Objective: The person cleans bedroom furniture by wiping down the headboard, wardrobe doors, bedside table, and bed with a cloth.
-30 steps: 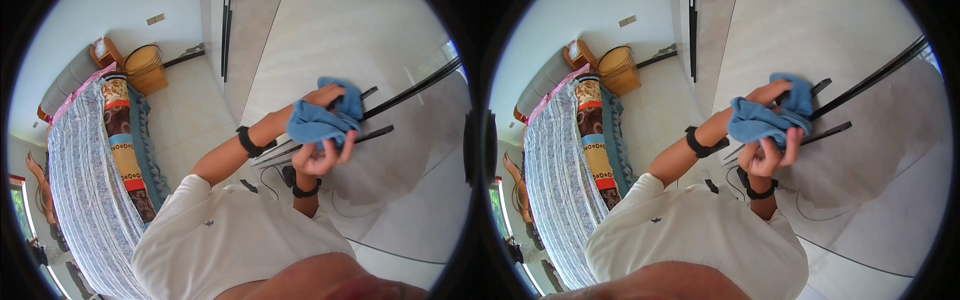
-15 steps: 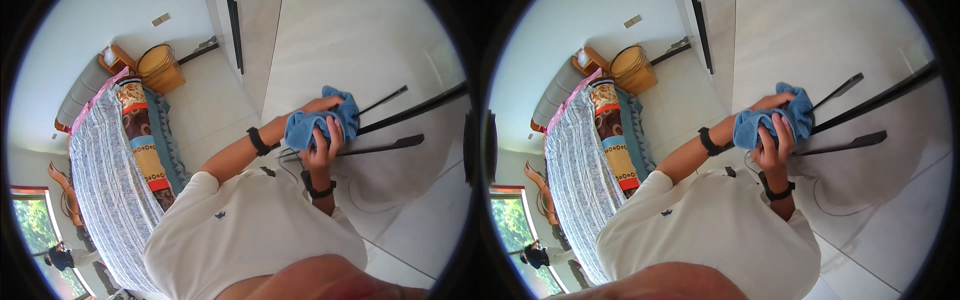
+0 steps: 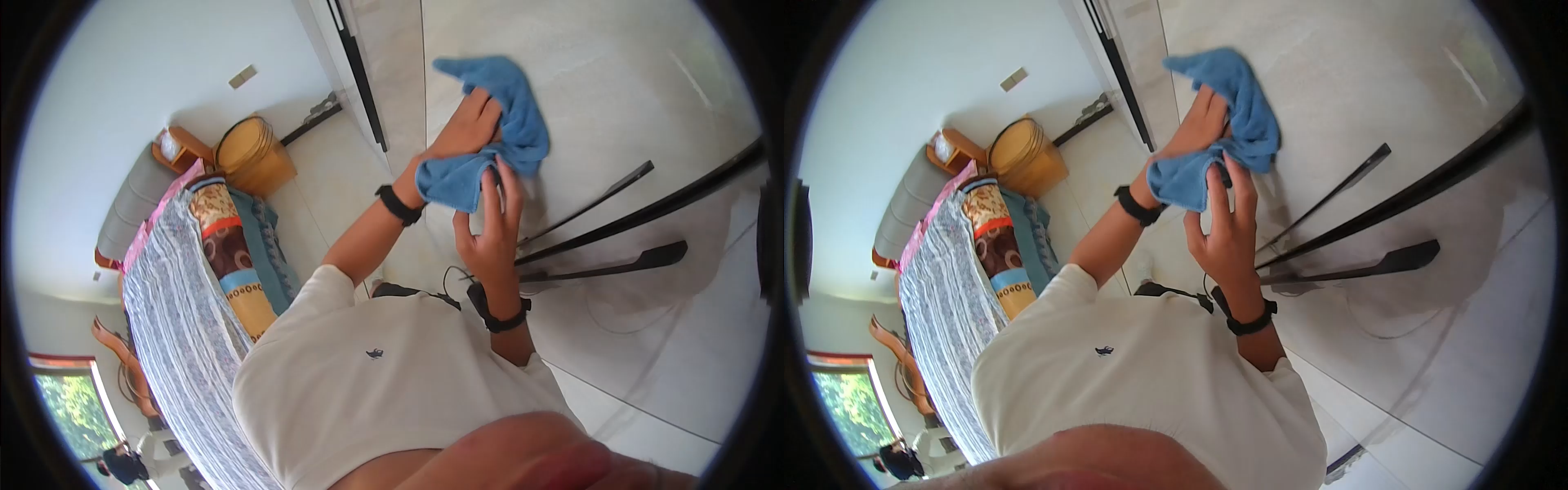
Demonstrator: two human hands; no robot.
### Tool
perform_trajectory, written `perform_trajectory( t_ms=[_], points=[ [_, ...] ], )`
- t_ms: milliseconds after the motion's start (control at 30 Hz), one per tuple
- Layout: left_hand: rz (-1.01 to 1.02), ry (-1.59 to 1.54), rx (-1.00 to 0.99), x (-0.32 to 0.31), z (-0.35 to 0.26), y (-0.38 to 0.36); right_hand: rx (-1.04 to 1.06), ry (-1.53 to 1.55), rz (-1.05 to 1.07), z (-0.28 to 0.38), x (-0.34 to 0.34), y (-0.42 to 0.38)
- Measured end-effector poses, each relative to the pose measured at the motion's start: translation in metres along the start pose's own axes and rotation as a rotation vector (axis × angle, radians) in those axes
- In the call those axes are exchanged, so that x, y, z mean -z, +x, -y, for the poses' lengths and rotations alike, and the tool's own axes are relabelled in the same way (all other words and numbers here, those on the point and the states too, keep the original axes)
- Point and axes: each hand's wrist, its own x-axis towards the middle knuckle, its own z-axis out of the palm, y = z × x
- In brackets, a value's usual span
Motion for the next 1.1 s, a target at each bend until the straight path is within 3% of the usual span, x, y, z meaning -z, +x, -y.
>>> perform_trajectory(
  t_ms=[167,233,300,433,500,667,767,933,1033,1100],
  points=[
    [0.021,0.131,0.166,-0.004,0.042,-0.068,-0.148,-0.125,0.245,-0.017,-0.032,-0.020],
    [0.058,0.190,0.175,0.002,0.087,-0.088,-0.175,-0.159,0.223,-0.024,-0.052,-0.021],
    [0.096,0.238,0.200,0.010,0.107,-0.084,-0.210,-0.197,0.217,-0.015,-0.060,-0.017],
    [0.094,0.233,0.006,0.049,0.104,-0.009,-0.109,-0.343,0.220,0.010,-0.087,0.006],
    [0.070,0.262,-0.041,0.062,0.106,0.014,-0.321,-0.093,0.292,0.011,-0.104,0.011],
    [-0.034,0.094,0.088,0.061,0.091,-0.008,-0.567,0.278,0.233,-0.017,-0.132,0.026],
    [0.128,-0.100,0.165,0.049,0.102,-0.053,-0.764,0.441,0.131,-0.032,-0.144,0.020],
    [0.224,-0.118,0.268,0.044,0.115,-0.074,-0.782,0.283,0.242,-0.048,-0.152,0.018],
    [0.056,-0.047,0.180,0.063,0.120,-0.026,-0.615,0.205,0.147,-0.036,-0.125,0.064],
    [-0.117,-0.048,-0.004,0.076,0.123,0.011,-0.438,0.144,-0.056,-0.010,-0.105,0.102]
  ],
)
